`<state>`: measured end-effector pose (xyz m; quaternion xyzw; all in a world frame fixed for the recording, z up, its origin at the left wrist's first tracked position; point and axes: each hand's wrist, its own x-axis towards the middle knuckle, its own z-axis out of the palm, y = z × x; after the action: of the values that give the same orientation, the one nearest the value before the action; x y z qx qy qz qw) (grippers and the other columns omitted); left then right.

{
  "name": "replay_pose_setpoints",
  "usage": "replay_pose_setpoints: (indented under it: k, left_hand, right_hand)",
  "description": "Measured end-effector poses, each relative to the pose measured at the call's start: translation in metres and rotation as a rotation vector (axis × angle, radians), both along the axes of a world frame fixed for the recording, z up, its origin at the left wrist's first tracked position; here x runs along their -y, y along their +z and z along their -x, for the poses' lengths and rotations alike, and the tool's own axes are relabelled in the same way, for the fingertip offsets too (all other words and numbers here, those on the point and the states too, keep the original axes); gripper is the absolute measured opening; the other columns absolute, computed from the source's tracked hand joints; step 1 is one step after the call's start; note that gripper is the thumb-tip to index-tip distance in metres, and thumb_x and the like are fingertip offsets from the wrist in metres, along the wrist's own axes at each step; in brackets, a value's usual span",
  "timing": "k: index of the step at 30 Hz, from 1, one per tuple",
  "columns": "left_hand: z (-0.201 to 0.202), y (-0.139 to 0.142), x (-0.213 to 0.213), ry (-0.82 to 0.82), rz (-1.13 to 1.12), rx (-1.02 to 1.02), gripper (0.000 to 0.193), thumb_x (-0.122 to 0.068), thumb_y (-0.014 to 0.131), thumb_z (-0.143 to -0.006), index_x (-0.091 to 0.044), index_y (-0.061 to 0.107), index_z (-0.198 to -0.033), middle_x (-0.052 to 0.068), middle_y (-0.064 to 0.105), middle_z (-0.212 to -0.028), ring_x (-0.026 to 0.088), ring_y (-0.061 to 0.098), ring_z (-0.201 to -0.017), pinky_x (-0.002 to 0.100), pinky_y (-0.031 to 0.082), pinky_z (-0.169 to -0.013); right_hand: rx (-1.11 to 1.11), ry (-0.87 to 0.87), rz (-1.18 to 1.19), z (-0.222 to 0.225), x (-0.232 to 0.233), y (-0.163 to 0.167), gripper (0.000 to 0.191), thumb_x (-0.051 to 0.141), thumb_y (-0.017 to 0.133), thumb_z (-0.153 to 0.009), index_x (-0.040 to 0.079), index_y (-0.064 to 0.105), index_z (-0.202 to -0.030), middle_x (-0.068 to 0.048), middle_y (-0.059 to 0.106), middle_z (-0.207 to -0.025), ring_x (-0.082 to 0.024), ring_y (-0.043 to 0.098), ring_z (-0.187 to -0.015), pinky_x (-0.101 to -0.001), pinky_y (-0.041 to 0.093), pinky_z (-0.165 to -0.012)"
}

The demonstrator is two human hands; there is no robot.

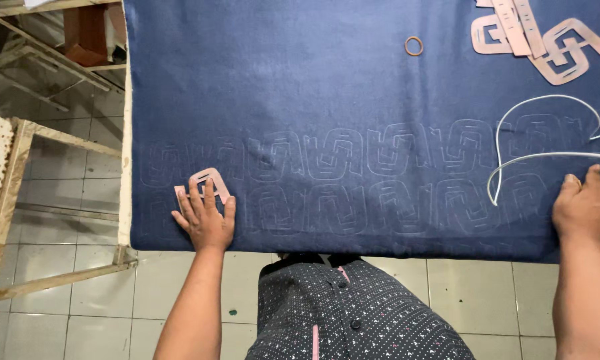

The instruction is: The person traces pattern outlines onto blue fabric with a marking pen, then cuts along the fabric edge with red-handled scissors. They fold and roll the cut fabric strip aside, reposition a pink pattern template on the fabric, and trace around its edges with the pen.

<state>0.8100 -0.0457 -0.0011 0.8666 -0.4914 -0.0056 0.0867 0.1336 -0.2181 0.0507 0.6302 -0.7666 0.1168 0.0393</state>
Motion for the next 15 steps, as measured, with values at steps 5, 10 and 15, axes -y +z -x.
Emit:
replay_pose_setpoints:
  k: [5, 10, 15]
  left_hand:
    - [0.034, -0.009, -0.003, -0.002, 0.129, 0.114, 0.067, -0.05, 0.042, -0.106, -0.028, 0.03, -0.169, 0.01, 0.017, -0.178, 0.041, 0.01, -0.164, 0.073, 0.004, -0.125]
    - [0.045, -0.009, 0.022, 0.031, 0.001, 0.023, 0.07, -0.061, 0.047, -0.096, -0.037, 0.03, -0.161, 0.01, 0.015, -0.172, 0.05, 0.006, -0.154, 0.079, -0.001, -0.112]
    - [0.045, 0.0, 0.067, 0.007, -0.001, 0.007, 0.072, -0.062, 0.046, -0.097, -0.035, 0.029, -0.162, 0.011, 0.012, -0.173, 0.053, 0.005, -0.154, 0.081, -0.001, -0.111]
  right_hand:
    - [0.019, 0.05, 0.041, -0.018, -0.027, 0.001, 0.032, 0.027, 0.053, -0.117, 0.008, 0.06, -0.141, -0.02, 0.048, -0.152, -0.043, 0.063, -0.126, -0.0523, 0.053, -0.099]
    - [0.006, 0.205, 0.051, -0.085, -0.041, -0.021, 0.037, 0.031, 0.066, -0.102, 0.025, 0.07, -0.138, -0.008, 0.058, -0.154, -0.035, 0.071, -0.102, -0.0475, 0.058, -0.081]
    - [-0.035, 0.183, 0.098, -0.084, 0.021, -0.025, 0.037, 0.031, 0.067, -0.101, 0.022, 0.071, -0.137, -0.013, 0.06, -0.152, -0.035, 0.073, -0.088, -0.0469, 0.057, -0.068]
